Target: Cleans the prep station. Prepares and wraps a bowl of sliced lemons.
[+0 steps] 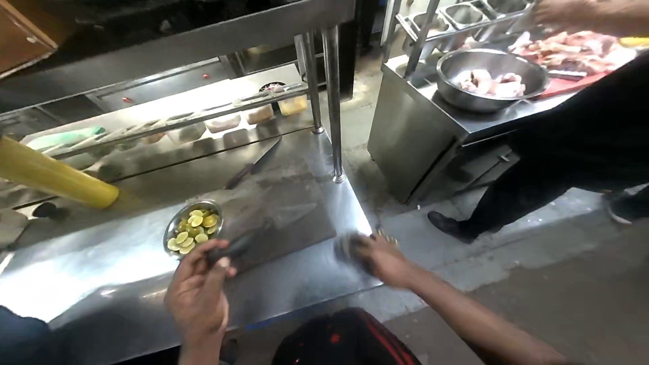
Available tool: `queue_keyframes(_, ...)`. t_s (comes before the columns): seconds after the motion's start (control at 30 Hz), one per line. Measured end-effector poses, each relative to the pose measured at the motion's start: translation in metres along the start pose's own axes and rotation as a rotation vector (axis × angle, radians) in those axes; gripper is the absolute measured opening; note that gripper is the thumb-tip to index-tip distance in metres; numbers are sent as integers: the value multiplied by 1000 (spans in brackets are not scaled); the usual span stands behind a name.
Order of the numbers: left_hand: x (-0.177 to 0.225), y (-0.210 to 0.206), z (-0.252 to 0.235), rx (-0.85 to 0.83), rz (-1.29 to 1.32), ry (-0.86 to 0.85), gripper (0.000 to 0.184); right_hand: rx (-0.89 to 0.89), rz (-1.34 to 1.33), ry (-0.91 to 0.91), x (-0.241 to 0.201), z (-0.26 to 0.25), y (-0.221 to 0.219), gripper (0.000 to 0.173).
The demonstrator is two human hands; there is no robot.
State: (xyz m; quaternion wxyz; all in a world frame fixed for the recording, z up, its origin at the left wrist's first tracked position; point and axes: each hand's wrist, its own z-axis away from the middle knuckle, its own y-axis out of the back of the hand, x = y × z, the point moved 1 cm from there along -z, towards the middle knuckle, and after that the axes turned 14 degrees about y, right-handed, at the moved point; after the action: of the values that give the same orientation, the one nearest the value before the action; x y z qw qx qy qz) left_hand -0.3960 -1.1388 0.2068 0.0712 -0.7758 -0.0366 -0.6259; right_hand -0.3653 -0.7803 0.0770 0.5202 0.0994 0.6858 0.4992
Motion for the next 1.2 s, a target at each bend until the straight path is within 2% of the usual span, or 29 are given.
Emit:
queue_keyframes(0.1,-10,38,22,70,103,238,32,-395,-279,144,-25,79,13,27)
queue_keyframes(0.13,-12,51,30,73,138,321,34,-413,-357,146,-23,89,22,29)
queue_keyframes(0.2,-18,79,46,35,266,420,36,-238,-405,52,-21,80,56,31)
queue_keyframes(0.27,-16,104,60,-54,343,398,31,20,-279,-53,-17,38,84,27)
queue_keyframes(0.37,11,128,73,-120,295,306,31,346,-86,-156,6,-65,92,30)
queue_keyframes(0.47,34,148,88,-125,324,287,30,333,31,-275,40,-164,79,53)
queue_keyframes(0.5,38,153,94,-120,360,285,29,287,81,-320,49,-186,71,60)
queue_keyframes(0.57,38,158,109,-73,433,278,28,198,141,-392,56,-208,62,63)
queue_keyframes(0.67,21,155,125,15,506,280,29,38,161,-298,56,-187,67,53)
queue_keyframes(0.77,2,132,127,71,466,321,29,-330,74,-176,12,-106,93,19)
queue_keyframes(0.8,-5,120,123,90,451,335,29,-429,7,-185,-4,-77,104,17)
queue_keyframes(0.83,-11,107,116,118,439,365,28,-424,-70,-206,-17,-50,112,21)
queue_keyframes(0.87,-18,91,107,136,429,405,27,-273,-147,-226,-32,-25,117,21)
queue_keyframes(0.9,-24,74,97,148,426,460,26,-28,-199,-226,-47,-6,115,20)
queue_keyframes(0.97,-31,40,79,129,404,600,24,419,-187,-116,-78,9,87,29)
queue_keyframes(1.0,-35,26,72,89,383,657,25,546,-151,-37,-93,4,65,36)
queue_keyframes(1.07,-47,4,60,-5,349,721,27,608,-125,64,-113,-15,21,45)
queue_keyframes(1.13,-59,-6,56,-78,316,765,30,555,-119,49,-117,-26,-12,49)
queue_keyframes(1.2,-67,-4,51,-123,300,775,31,437,-143,-8,-107,-32,-21,49)
